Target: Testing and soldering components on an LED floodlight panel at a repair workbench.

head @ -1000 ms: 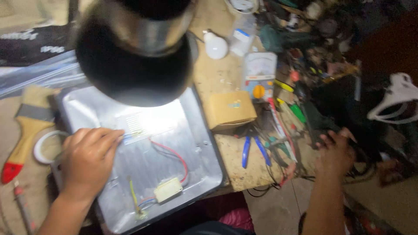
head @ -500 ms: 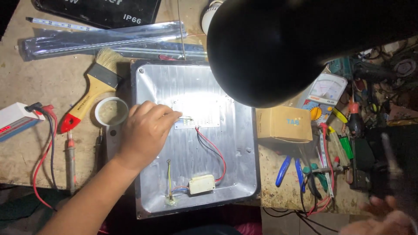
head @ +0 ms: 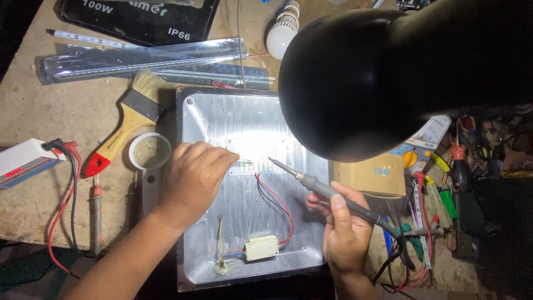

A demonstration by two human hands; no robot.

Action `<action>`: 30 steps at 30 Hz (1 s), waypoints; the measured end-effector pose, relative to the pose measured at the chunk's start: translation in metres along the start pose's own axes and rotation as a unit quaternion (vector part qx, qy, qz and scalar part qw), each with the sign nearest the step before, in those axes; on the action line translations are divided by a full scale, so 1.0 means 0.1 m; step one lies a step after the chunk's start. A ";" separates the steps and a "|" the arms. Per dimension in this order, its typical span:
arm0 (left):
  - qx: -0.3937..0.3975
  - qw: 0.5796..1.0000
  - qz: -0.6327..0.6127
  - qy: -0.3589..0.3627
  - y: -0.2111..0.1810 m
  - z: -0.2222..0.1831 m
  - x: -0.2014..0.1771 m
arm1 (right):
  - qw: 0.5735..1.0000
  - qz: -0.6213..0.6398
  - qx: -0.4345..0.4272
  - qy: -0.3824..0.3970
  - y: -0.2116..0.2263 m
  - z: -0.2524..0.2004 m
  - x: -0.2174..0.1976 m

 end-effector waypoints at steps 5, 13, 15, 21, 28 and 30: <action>0.005 1.000 0.004 0.009 0.00 0.00 0.00 | 0.999 0.022 0.029 0.037 -0.02 -0.02 0.04; 0.007 1.000 0.006 0.012 0.01 -0.02 0.02 | 0.992 -0.117 -0.041 0.025 -0.05 -0.04 0.16; 0.004 1.000 0.006 0.014 0.00 -0.01 0.01 | 0.990 -0.131 -0.043 0.034 -0.04 -0.04 0.18; 0.001 1.000 0.003 0.019 0.01 -0.02 0.02 | 0.984 -0.161 -0.047 0.055 -0.02 -0.03 0.21; -0.005 1.000 0.004 0.022 0.00 -0.02 0.03 | 0.981 -0.172 -0.038 0.076 -0.01 -0.03 0.24; -0.005 1.000 0.004 0.021 0.00 -0.02 0.02 | 0.981 -0.172 -0.041 0.078 -0.01 -0.03 0.25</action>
Point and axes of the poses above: each hand's wrist, its own z-axis towards the middle knuckle, its own x-axis out of the palm, y = z × x, the point moved 1 cm from there along z, towards the middle knuckle, and after that the axes turned 3 degrees about -z, right-handed, at the moved point
